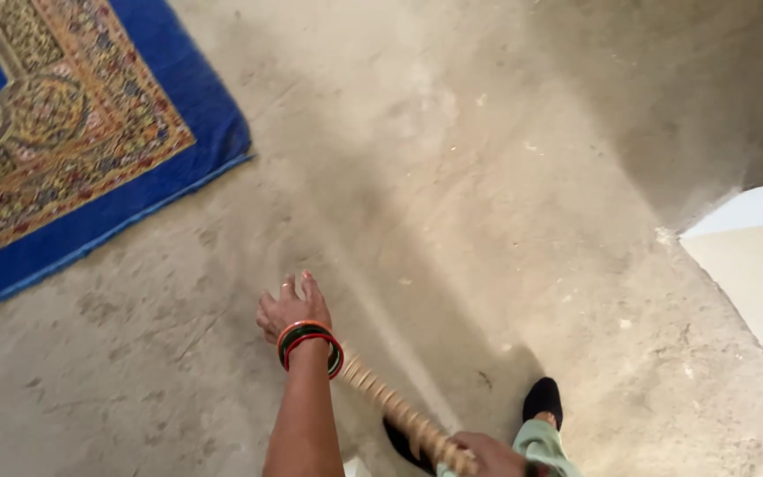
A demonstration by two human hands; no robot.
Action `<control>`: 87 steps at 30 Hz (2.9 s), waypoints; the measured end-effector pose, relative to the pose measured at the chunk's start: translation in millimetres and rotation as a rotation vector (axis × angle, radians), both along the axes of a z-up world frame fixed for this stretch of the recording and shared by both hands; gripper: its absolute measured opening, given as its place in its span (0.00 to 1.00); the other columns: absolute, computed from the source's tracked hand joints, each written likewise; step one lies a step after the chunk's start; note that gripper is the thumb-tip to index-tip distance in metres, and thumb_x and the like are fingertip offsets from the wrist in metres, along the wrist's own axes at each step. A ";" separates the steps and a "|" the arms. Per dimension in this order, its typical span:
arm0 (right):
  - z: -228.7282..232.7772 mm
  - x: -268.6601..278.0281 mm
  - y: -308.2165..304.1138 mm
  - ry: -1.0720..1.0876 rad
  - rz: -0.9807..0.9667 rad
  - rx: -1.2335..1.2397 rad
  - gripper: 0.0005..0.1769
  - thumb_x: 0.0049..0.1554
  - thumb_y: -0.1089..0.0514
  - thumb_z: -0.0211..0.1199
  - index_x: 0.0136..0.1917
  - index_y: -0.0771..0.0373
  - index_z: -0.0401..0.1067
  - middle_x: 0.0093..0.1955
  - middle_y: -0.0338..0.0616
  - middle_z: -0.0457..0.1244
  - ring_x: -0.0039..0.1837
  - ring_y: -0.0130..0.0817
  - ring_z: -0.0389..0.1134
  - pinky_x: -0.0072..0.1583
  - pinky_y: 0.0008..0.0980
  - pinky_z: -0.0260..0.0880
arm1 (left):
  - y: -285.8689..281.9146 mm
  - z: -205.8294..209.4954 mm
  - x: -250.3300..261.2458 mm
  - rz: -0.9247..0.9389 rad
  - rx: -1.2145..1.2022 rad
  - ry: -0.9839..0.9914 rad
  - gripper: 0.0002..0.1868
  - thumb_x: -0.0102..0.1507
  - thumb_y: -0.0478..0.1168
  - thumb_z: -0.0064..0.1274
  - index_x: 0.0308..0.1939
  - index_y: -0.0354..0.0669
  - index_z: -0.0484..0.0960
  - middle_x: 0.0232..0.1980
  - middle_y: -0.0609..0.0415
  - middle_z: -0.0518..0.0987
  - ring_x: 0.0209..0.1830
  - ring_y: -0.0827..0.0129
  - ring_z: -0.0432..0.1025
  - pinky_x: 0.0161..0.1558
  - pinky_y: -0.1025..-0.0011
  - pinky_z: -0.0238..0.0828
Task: The person sweeps a concrete floor with a broom, using their free hand to guide the process. They then spread a blue patterned rug across the floor and sweep its surface.
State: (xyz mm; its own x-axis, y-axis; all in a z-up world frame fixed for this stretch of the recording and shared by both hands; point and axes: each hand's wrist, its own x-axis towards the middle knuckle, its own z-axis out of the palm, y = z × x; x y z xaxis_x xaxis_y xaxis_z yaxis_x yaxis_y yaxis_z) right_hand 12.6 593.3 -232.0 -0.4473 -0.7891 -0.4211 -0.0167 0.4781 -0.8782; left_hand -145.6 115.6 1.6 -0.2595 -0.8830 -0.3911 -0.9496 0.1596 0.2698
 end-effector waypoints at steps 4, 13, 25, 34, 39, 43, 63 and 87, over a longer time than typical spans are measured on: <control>212.2 -123.3 -125.1 -0.383 0.137 0.416 0.30 0.51 0.54 0.75 0.66 0.63 0.77 0.48 0.48 0.73 0.50 0.36 0.74 0.52 0.37 0.75 | 38.4 -1.7 -24.1 -0.079 0.056 -0.039 0.28 0.67 0.66 0.40 0.66 0.66 0.77 0.77 0.50 0.57 0.78 0.53 0.48 0.74 0.49 0.48; 195.1 -357.7 -20.0 -0.546 -0.383 0.655 0.22 0.53 0.60 0.72 0.60 0.67 0.75 0.30 0.41 0.64 0.28 0.27 0.61 0.30 0.29 0.66 | 91.7 14.0 -86.9 -0.118 0.085 0.004 0.29 0.66 0.67 0.41 0.66 0.65 0.76 0.79 0.49 0.53 0.80 0.55 0.44 0.75 0.52 0.45; 310.6 -224.2 -77.9 -0.285 -0.394 0.677 0.36 0.56 0.58 0.64 0.76 0.51 0.57 0.39 0.47 0.70 0.34 0.35 0.69 0.36 0.35 0.73 | 99.7 16.7 -120.6 -0.096 0.015 0.019 0.27 0.68 0.63 0.39 0.67 0.64 0.76 0.78 0.49 0.56 0.79 0.54 0.46 0.74 0.50 0.45; 206.1 -240.1 -218.2 -0.575 0.023 0.382 0.16 0.53 0.58 0.72 0.46 0.74 0.75 0.28 0.45 0.66 0.29 0.34 0.69 0.30 0.36 0.69 | 86.8 14.7 -103.8 -0.136 -0.026 -0.005 0.24 0.68 0.56 0.39 0.67 0.68 0.76 0.77 0.51 0.58 0.78 0.53 0.48 0.74 0.49 0.48; 164.8 -345.5 -178.7 -0.519 -0.328 0.460 0.17 0.48 0.57 0.76 0.45 0.68 0.74 0.30 0.44 0.63 0.28 0.32 0.62 0.29 0.34 0.62 | 101.0 10.7 -117.9 -0.156 -0.041 0.039 0.27 0.66 0.58 0.40 0.69 0.65 0.72 0.79 0.50 0.53 0.78 0.52 0.44 0.73 0.48 0.43; 165.1 -424.8 -114.8 -0.406 -0.442 0.463 0.14 0.51 0.57 0.74 0.45 0.67 0.75 0.31 0.43 0.65 0.28 0.28 0.63 0.29 0.31 0.65 | 123.0 11.8 -135.0 -0.158 -0.036 0.097 0.26 0.68 0.53 0.39 0.71 0.66 0.71 0.80 0.49 0.55 0.80 0.54 0.46 0.75 0.49 0.44; 272.5 -302.4 63.9 -0.904 -0.142 0.531 0.36 0.54 0.59 0.73 0.72 0.69 0.64 0.33 0.44 0.65 0.27 0.27 0.62 0.29 0.27 0.64 | 195.3 17.7 -190.7 -0.324 0.041 0.034 0.26 0.66 0.56 0.44 0.70 0.69 0.71 0.77 0.49 0.57 0.79 0.52 0.46 0.74 0.49 0.46; 350.3 -384.4 232.8 -0.577 -0.176 0.830 0.30 0.57 0.50 0.71 0.68 0.61 0.66 0.32 0.41 0.64 0.29 0.28 0.61 0.31 0.28 0.66 | 273.5 45.7 -262.2 -0.543 0.135 0.062 0.25 0.68 0.53 0.46 0.71 0.67 0.70 0.80 0.51 0.54 0.80 0.56 0.46 0.74 0.51 0.49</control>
State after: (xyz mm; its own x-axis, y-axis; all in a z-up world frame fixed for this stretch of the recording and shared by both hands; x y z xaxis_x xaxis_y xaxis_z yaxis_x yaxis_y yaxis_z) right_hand -371.9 826.2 118.3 -0.0846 -0.0935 -0.9920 0.4323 0.8936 -0.1211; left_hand -407.8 389.1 47.3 -0.6887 -0.5597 -0.4609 -0.7227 0.5809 0.3745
